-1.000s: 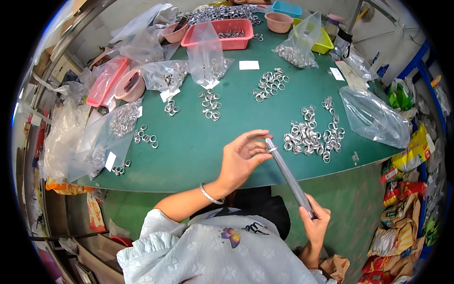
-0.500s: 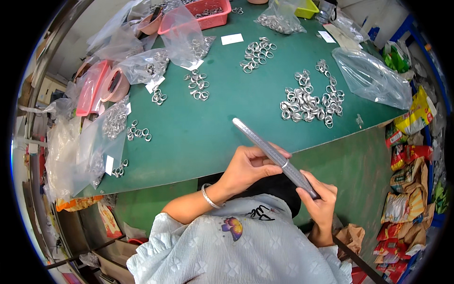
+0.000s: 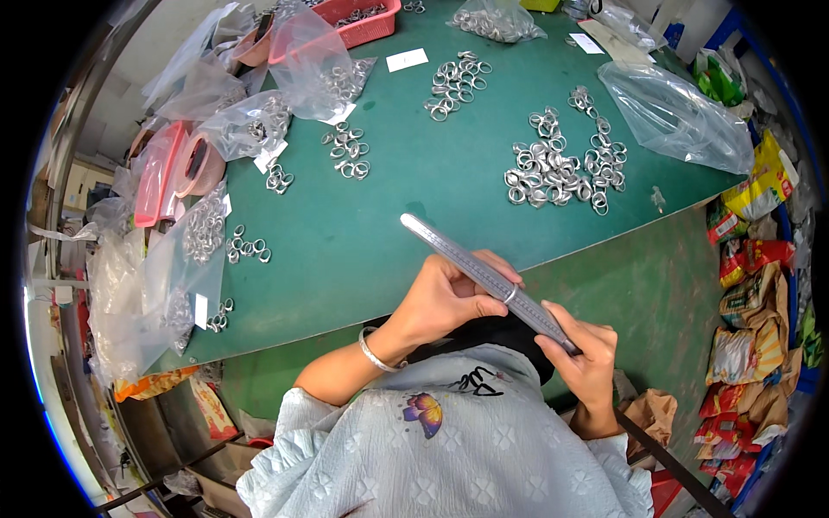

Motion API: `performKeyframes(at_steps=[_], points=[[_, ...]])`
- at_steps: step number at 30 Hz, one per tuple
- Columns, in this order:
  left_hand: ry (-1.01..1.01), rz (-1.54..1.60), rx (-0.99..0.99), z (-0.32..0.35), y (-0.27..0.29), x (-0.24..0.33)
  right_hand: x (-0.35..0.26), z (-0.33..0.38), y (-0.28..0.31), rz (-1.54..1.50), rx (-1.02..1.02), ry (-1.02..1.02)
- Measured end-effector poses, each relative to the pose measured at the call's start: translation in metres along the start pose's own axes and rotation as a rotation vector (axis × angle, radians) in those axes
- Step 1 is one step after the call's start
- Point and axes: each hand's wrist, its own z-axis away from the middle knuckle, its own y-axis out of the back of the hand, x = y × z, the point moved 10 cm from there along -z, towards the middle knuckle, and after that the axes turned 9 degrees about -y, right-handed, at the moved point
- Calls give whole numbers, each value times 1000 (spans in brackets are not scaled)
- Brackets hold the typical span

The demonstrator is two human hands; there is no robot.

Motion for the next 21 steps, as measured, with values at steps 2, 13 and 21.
performKeyframes(at_steps=[2,13,21], points=[[17,2,5,0,1,-1,-1,-1,-1,5,-4,-7],[43,-91,-14,-3,2,5,2,-3,-4,-21,-2,-5],[18,-99,-81,-5,2,6,5,-4,-8,-22,-9,-23]])
